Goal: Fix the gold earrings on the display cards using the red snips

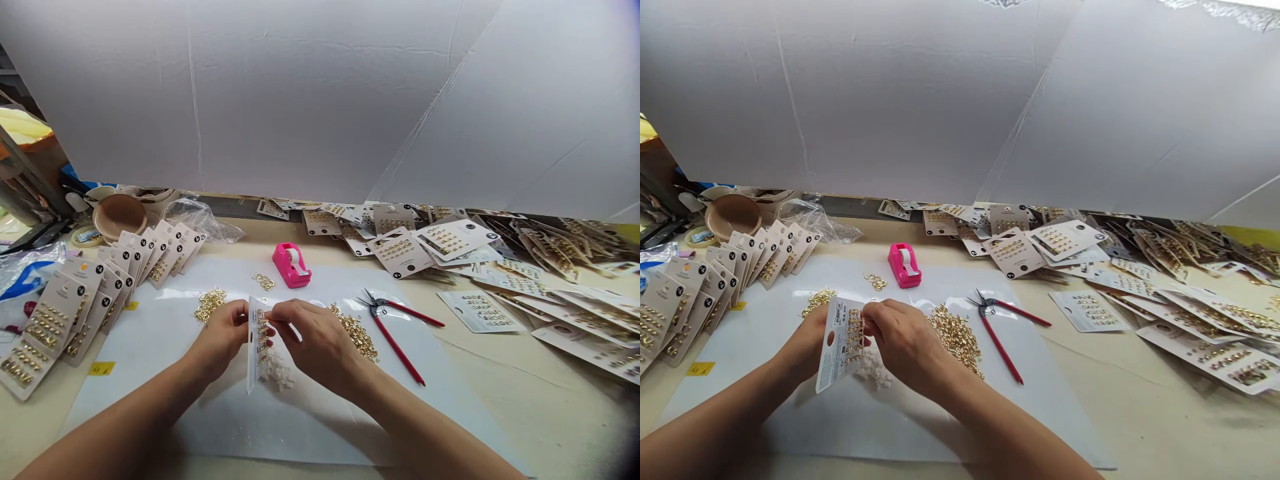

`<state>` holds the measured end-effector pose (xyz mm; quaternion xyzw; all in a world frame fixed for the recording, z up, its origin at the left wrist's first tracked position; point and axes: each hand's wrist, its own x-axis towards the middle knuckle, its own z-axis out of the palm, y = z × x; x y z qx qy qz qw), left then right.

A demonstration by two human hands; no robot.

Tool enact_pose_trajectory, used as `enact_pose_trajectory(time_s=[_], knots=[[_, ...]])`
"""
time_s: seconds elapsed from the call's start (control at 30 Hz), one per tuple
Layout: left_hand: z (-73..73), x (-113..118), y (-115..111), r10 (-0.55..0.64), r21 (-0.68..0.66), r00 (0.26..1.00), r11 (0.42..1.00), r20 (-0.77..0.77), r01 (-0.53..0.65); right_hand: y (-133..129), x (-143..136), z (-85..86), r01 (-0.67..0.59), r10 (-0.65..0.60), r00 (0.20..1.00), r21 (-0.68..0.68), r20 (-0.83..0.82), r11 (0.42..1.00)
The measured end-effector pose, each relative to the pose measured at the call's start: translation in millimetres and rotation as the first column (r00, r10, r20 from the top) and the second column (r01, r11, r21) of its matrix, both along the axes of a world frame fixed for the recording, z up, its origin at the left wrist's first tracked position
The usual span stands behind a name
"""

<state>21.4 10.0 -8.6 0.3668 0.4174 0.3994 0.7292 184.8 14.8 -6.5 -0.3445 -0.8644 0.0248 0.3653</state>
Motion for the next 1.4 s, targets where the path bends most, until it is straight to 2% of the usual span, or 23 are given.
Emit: enact_pose_trajectory(time_s=[0.17,0.53,0.63,0.77,0.87,1.07,1.4], knots=[[-5.9,-0.1,0.5,0.047,0.081,0.993,0.996,-0.107,-0.039,-0.3,-1.2,-2.2,0.008,-0.008,1.000,0.008,0.012,1.000],[-5.1,-1.5,0.6,0.068,0.143,0.966,0.989,-0.250,-0.032,-3.8,-6.5,-7.3,0.044,-0.044,0.999,0.034,0.014,0.998],[-4.6,-0.9,1.1,0.067,0.094,0.984,0.994,-0.165,-0.052,-1.2,-6.9,-8.8,0.036,-0.037,0.999,-0.026,-0.025,0.999],[3.5,0.6,1.0,0.038,-0.020,0.999,0.999,-0.004,-0.038,3.1,-3.2,-4.3,0.030,-0.053,0.991,-0.176,-0.124,0.984],[8.9,1.6,0.2,0.067,-0.055,0.998,0.996,0.018,-0.066,4.2,-0.2,1.2,0.044,-0.075,0.990,-0.243,-0.121,0.969],[0.1,1.2,1.2,0.012,-0.019,0.999,1.000,0.030,-0.011,3.0,-1.8,6.0,0.003,-0.036,0.996,-0.355,-0.086,0.935],[-5.4,-0.5,2.4,-0.020,0.025,0.999,1.000,0.045,0.019,2.8,-1.9,5.8,0.002,-0.039,0.996,-0.395,-0.085,0.919]])
